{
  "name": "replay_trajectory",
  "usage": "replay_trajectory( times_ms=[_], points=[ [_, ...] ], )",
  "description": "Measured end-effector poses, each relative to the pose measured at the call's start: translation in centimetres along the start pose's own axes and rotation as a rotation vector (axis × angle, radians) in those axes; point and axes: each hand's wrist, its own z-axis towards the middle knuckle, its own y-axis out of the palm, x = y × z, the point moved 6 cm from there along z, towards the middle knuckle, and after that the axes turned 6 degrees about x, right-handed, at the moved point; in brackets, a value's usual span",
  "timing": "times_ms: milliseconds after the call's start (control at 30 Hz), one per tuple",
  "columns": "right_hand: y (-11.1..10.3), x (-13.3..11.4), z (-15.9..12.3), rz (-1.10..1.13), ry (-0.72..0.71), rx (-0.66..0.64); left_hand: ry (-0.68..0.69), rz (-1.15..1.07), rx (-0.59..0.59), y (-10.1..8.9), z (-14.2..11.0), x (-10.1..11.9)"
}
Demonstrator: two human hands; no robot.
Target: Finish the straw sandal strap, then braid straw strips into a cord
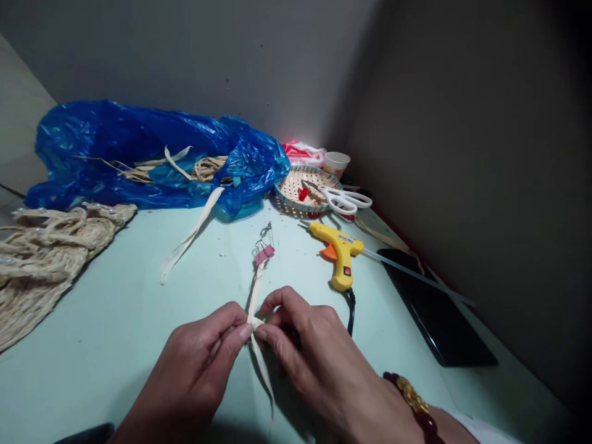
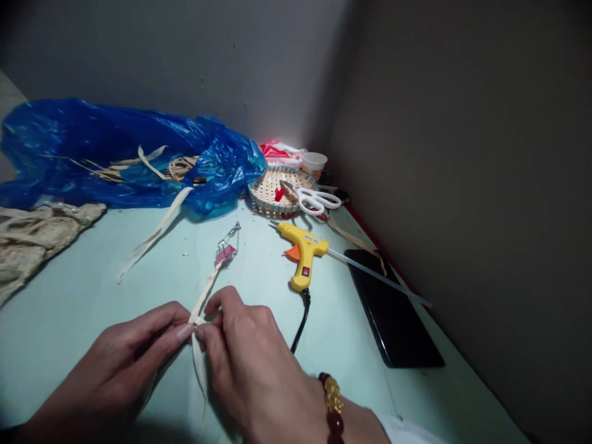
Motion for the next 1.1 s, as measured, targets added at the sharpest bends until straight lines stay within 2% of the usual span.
replay_trajectory(
  times_ms=[200, 367, 467, 600, 667, 733, 833, 933, 1033, 1100],
  points=[
    [-1.3, -1.0, -0.5, -0.095, -0.031, -0.026, -0.045, 0.028, 0.029, -0.1, 0.0, -0.6],
    [-0.2, -2.4, -1.1, -0.004, -0.09, -0.028, -0.084, -0.07, 0.012, 0.2, -0.1, -0.3],
    [0.7, -2.5, -1.3, 0.018, -0.22, 0.048, -0.152, -0.256, -0.04, 0.4, 0.0, -0.1],
    [1.8, -2.6, -1.8, -0.234, -0.496, 0.103, -0.275, -0.423, -0.125, 0.8, 0.0, -0.7],
    [2.3, -2.6, -2.1, -0.35, -0.594, 0.096, -0.277, -0.446, -0.148, 0.9, 0.0, -0.9],
    [2.3, -2.6, -2.2, -0.407, -0.616, 0.131, -0.236, -0.429, -0.144, 0.8, 0.0, -0.9],
    [2.0, -2.9, -2.2, -0.43, -0.604, 0.163, -0.16, -0.368, -0.106, 0.5, 0.1, -0.5],
    [0.8, -3.3, -1.8, -0.336, -0.544, 0.142, -0.129, -0.336, -0.083, 0.4, 0.1, -0.1],
    [-1.1, -2.5, -0.7, -0.156, -0.282, 0.166, -0.155, -0.365, -0.091, 0.6, 0.0, -0.2],
    [-1.2, -1.3, -0.1, -0.017, -0.073, 0.102, -0.164, -0.369, -0.09, 0.6, 0.0, -0.2]
  ],
)
